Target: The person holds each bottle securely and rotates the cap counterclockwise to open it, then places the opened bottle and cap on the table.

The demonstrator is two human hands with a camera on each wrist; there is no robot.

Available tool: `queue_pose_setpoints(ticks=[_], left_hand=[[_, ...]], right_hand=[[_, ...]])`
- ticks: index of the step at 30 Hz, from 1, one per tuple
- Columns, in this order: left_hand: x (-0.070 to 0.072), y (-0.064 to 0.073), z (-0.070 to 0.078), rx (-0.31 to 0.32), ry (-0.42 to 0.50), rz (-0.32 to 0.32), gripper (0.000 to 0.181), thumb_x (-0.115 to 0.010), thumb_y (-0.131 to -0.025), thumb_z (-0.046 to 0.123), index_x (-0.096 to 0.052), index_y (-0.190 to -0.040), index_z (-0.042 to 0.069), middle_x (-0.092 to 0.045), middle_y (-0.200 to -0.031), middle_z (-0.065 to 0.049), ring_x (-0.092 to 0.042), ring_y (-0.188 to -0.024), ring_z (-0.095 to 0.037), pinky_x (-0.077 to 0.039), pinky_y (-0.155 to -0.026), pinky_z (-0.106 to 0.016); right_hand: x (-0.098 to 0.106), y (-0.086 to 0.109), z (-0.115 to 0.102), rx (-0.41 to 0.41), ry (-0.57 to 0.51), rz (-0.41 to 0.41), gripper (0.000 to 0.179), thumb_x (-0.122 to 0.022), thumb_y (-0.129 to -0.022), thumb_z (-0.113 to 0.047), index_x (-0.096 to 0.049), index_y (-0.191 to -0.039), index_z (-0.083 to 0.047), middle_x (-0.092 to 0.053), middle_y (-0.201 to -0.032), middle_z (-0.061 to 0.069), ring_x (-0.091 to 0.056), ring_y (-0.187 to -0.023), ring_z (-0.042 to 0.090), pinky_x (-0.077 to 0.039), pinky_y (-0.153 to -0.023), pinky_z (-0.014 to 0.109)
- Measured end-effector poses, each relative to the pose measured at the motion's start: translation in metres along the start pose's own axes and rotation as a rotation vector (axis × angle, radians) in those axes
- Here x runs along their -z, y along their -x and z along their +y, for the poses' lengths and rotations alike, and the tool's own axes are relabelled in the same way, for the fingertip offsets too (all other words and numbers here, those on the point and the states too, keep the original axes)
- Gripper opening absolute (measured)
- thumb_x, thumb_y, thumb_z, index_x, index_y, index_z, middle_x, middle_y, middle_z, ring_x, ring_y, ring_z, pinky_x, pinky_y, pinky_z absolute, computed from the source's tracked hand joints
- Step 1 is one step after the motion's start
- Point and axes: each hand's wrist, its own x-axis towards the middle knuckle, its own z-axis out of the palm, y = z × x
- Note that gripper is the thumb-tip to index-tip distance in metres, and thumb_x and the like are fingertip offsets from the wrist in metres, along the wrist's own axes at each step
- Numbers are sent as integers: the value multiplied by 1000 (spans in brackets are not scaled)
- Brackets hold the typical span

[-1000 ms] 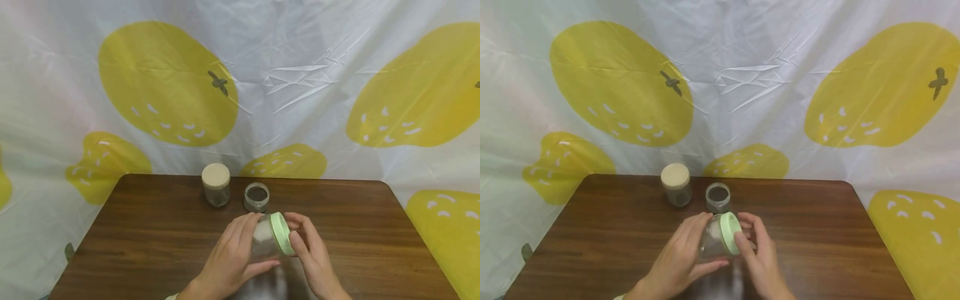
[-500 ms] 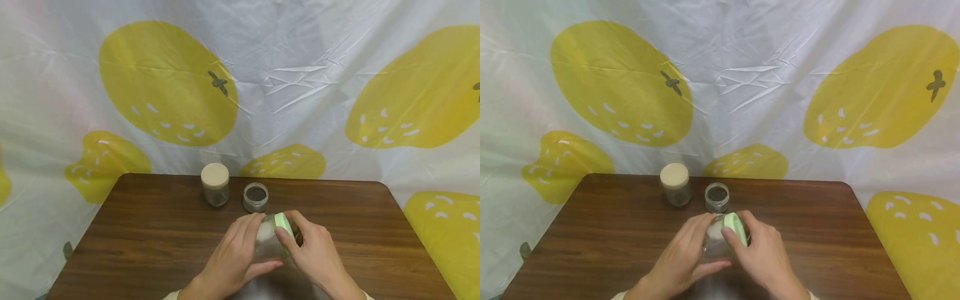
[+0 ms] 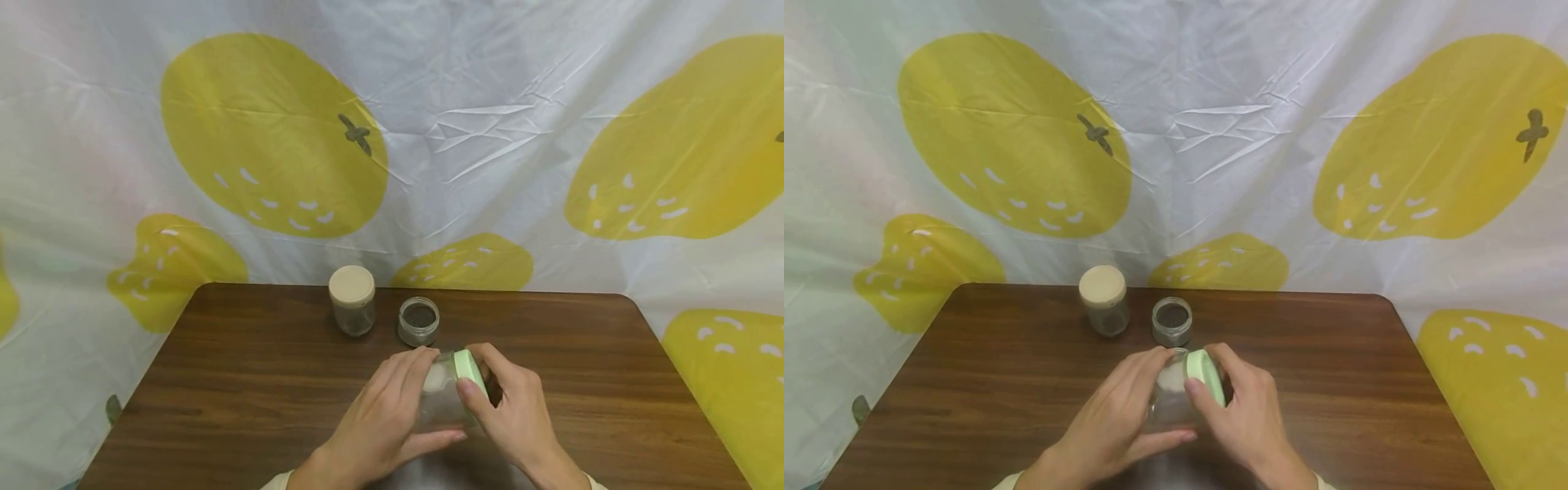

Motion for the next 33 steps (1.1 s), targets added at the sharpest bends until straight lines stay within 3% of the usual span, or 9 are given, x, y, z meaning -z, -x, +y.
queue_pose_setpoints(ticks=[7,13,22,33], left_hand=[[4,-4,2,-26,-29,-18,99,-82,-83,65,-50,-147,-3,-63,-140,-11,-65,-126,-25,-55,-108,-36],[5,-5,3,-33,-39,-32,98,-79,-85,66,-50,-148,-4,-64,-140,-11,-66,-125,-25,-55,-109,-36],[9,-2,0,13,67,-84,94,-78,-87,64,-47,-149,1,-61,-143,-7,-63,-130,-23,-54,-110,-38],[7,-4,-3,12,52,-116,92,-76,-88,66,-47,-149,3,-62,-142,-6,-62,-130,-22,-53,-111,-37]], right_hand=[[0,2,4,46,-92,35,22,-70,-99,-37,-70,-114,-20,-55,-69,-12,-46,-52,-7,-40,-44,13],[-1,5,5,71,-95,73,29,-69,-100,-42,-71,-115,-18,-53,-68,-13,-44,-53,-7,-38,-44,12],[-4,4,6,133,-53,98,37,-69,-97,-47,-72,-117,-16,-54,-71,-14,-45,-55,-4,-36,-49,9],[-9,2,17,204,-78,121,49,-61,-101,-55,-72,-118,-10,-54,-70,-12,-44,-56,-4,-35,-49,8]])
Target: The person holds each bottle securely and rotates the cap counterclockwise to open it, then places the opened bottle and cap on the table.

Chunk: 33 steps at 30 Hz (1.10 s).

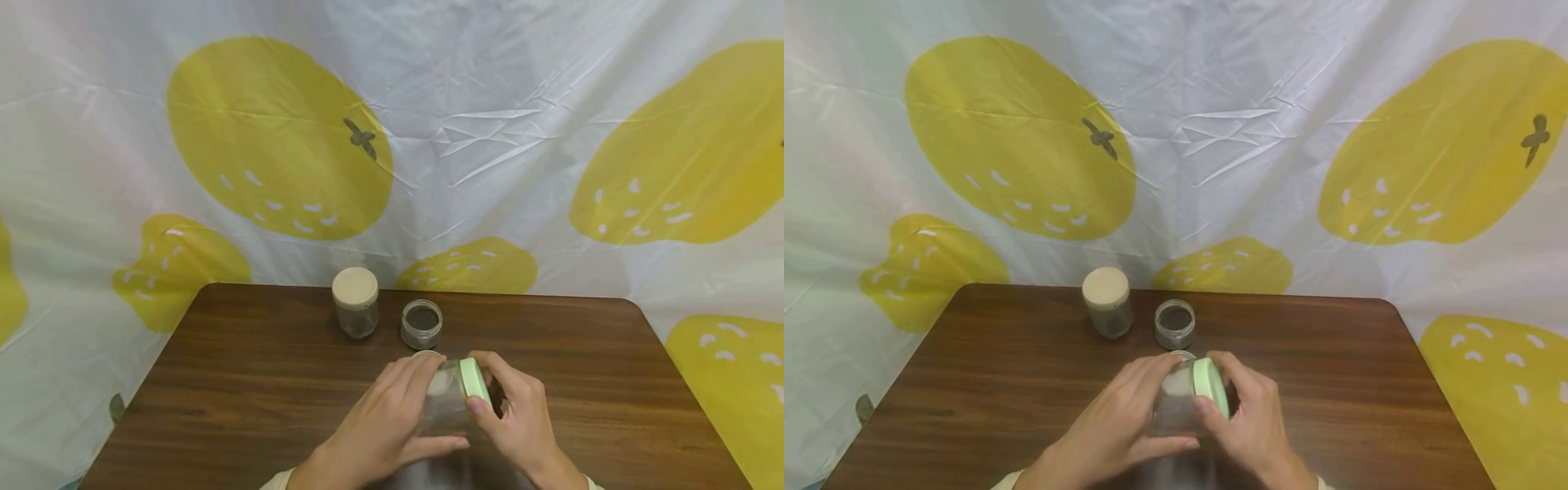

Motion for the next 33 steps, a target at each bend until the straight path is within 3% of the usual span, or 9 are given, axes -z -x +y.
queue_pose_setpoints(ticks=[16,24,33], left_hand=[[0,-4,-2,14,11,-87,90,-77,-87,66,-50,-147,4,-62,-139,-4,-59,-134,-20,-49,-117,-35],[1,-4,-4,44,93,-116,89,-79,-86,63,-49,-147,6,-62,-140,-3,-58,-136,-20,-47,-119,-34],[1,-4,-5,42,129,-115,88,-80,-85,63,-50,-146,7,-61,-140,-1,-58,-135,-18,-47,-118,-33]], right_hand=[[-1,1,24,209,-67,-35,72,-50,-104,-62,-67,-122,6,-60,-80,-4,-52,-70,0,-44,-56,13],[3,-7,29,344,-99,-106,74,-49,-105,-57,-61,-127,13,-70,-112,13,-60,-86,9,-50,-68,20],[7,-10,29,415,-91,-136,78,-48,-105,-57,-58,-130,16,-65,-101,8,-56,-84,7,-48,-65,19]])
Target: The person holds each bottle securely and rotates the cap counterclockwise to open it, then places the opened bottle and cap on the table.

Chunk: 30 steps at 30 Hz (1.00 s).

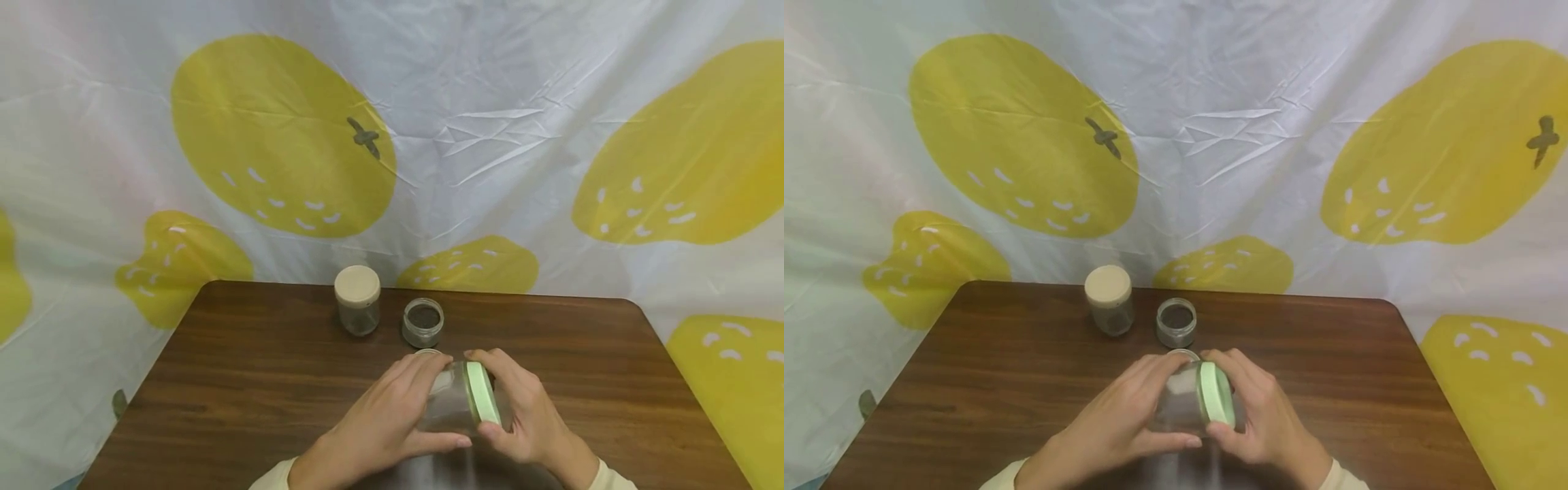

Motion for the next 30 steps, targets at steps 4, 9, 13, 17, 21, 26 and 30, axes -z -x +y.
queue_pose_setpoints(ticks=[4,9,13,17,21,26,30], left_hand=[[-1,-1,-1,12,0,1,88,-81,-85,62,-50,-146,7,-62,-140,-1,-60,-133,-18,-49,-115,-32],[-3,0,-2,26,-38,14,91,-82,-83,64,-51,-147,7,-62,-140,0,-62,-129,-18,-53,-109,-32],[-5,1,-2,14,-57,46,92,-82,-83,65,-51,-147,6,-63,-141,-1,-63,-128,-17,-54,-108,-32],[-8,0,-3,-25,-101,99,94,-81,-82,66,-52,-146,4,-64,-140,-3,-64,-126,-19,-54,-108,-33],[-11,0,-3,-39,-133,110,95,-80,-82,67,-52,-145,3,-64,-139,-4,-64,-127,-19,-53,-109,-32],[-12,1,-3,-26,-131,98,95,-81,-82,67,-52,-145,2,-63,-141,-4,-64,-128,-19,-53,-110,-33],[-13,1,-4,-52,-162,122,95,-79,-84,67,-52,-146,1,-63,-140,-5,-64,-127,-20,-53,-110,-33]], right_hand=[[2,0,-4,-62,33,-29,79,-44,-106,-61,-58,-134,12,-67,-107,7,-57,-83,5,-48,-66,17],[7,-4,-21,-392,162,-38,71,-37,-108,-65,-64,-138,-6,-73,-98,-3,-63,-78,-1,-49,-58,13],[14,-11,-34,-668,290,-78,49,-47,-110,-54,-77,-109,-15,-73,-77,-9,-54,-59,-5,-47,-51,19],[19,-19,-42,-826,330,-160,40,-58,-108,-41,-79,-84,-18,-65,-60,-15,-47,-48,-7,-43,-49,21],[20,-27,-47,-946,330,-227,43,-60,-106,-42,-70,-68,-27,-57,-52,-21,-52,-48,-5,-42,-50,21],[20,-31,-48,-993,330,-274,47,-59,-106,-47,-64,-63,-29,-51,-51,-20,-49,-50,1,-40,-50,22],[20,-31,-48,-977,302,-266,44,-60,-106,-46,-65,-66,-28,-52,-52,-19,-49,-49,0,-41,-49,23]])
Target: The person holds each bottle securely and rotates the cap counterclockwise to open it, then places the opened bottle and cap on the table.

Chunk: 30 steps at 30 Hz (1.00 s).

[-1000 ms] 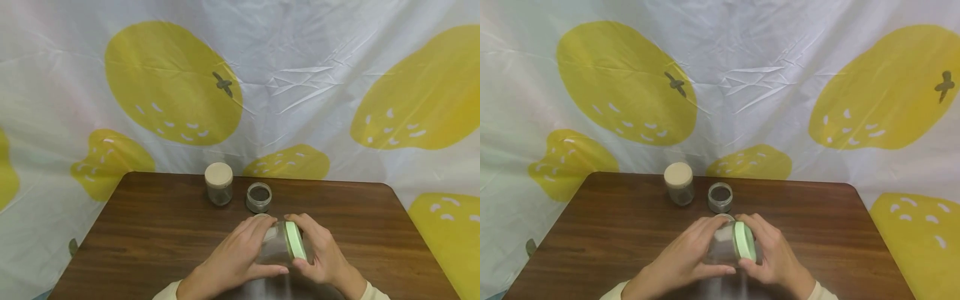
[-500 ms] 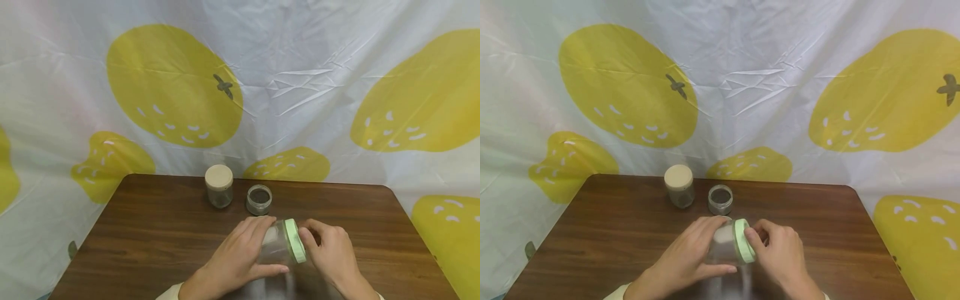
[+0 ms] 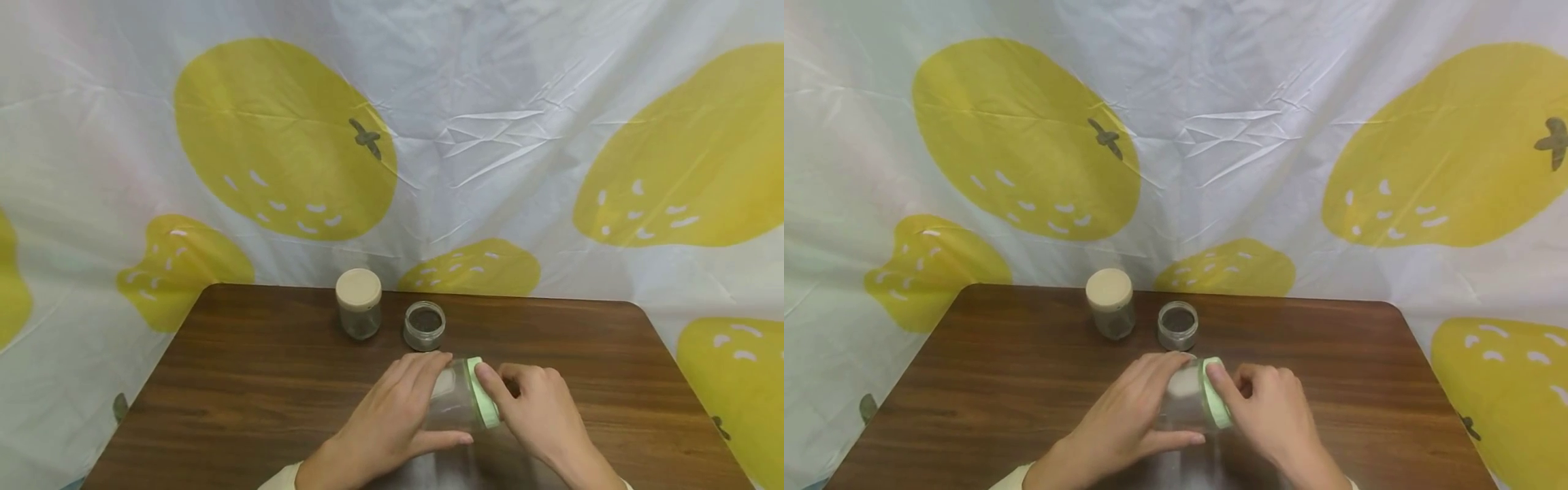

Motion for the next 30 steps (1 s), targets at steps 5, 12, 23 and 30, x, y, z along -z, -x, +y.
queue_pose_setpoints(ticks=[5,12,23,30], left_hand=[[0,-1,0,11,-7,-9,94,-78,-84,68,-52,-146,2,-63,-140,-4,-64,-127,-19,-53,-110,-33],[4,-1,1,78,62,-66,95,-79,-84,66,-49,-149,4,-61,-145,-1,-60,-132,-18,-51,-112,-33],[4,-1,-4,33,56,-37,95,-80,-84,66,-49,-148,3,-62,-143,-4,-62,-130,-20,-53,-111,-34],[5,-2,-3,50,71,-65,93,-79,-84,66,-48,-149,7,-61,-144,-1,-61,-131,-18,-51,-113,-32]], right_hand=[[-2,1,3,62,-53,13,33,-66,-104,-40,-65,-73,-27,-55,-57,-20,-51,-50,-2,-44,-48,22],[0,-2,13,296,-180,0,3,-73,-99,-23,-71,-101,-24,-66,-76,-19,-61,-65,-4,-53,-58,22],[9,-7,32,551,-218,-74,65,-86,-86,-14,-59,-145,-11,-69,-113,-15,-67,-90,1,-58,-83,23],[14,-11,32,672,-292,-100,87,-92,-78,-8,-50,-155,-8,-65,-141,2,-69,-114,8,-57,-93,18]])
